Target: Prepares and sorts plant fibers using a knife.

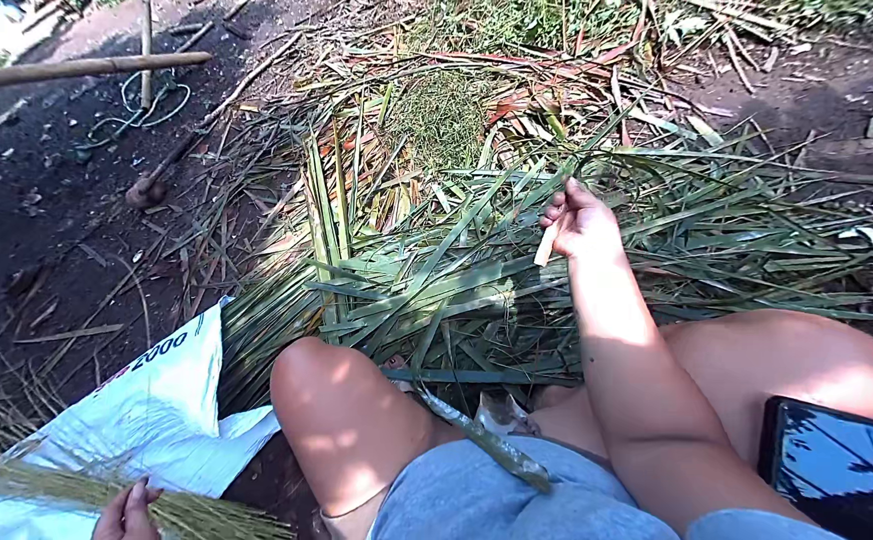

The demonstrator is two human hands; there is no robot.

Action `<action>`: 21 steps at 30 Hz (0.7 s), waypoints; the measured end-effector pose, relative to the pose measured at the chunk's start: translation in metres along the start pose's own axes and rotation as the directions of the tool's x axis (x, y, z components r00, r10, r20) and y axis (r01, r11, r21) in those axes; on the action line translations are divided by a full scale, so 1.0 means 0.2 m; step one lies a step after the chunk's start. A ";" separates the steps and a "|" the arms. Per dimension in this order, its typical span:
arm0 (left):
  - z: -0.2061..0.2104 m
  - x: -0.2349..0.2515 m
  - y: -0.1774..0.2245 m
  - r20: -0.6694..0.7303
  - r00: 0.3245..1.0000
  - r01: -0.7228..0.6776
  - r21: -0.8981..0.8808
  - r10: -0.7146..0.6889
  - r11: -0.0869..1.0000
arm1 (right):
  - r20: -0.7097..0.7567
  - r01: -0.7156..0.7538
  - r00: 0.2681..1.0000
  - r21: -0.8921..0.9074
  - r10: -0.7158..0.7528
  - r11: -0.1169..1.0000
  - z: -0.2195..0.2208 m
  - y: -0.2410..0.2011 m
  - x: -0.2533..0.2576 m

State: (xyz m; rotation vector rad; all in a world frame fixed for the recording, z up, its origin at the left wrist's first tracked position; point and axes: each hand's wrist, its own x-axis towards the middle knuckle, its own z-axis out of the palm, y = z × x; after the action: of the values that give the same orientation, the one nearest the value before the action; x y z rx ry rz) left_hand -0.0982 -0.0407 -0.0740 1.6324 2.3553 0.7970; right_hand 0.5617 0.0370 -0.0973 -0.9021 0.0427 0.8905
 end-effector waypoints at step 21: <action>0.55 -0.35 0.95 0.095 0.815 -0.527 -0.288 0.571 0.800 | 0.570 -0.200 0.630 -0.537 0.527 0.820 0.26 0.39 -0.51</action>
State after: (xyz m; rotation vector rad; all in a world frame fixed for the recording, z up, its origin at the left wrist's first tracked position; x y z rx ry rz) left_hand 0.1313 -0.0193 -0.0809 2.1938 1.5759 0.9434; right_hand 0.4243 0.0305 -0.0761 -0.9127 -0.6881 1.6548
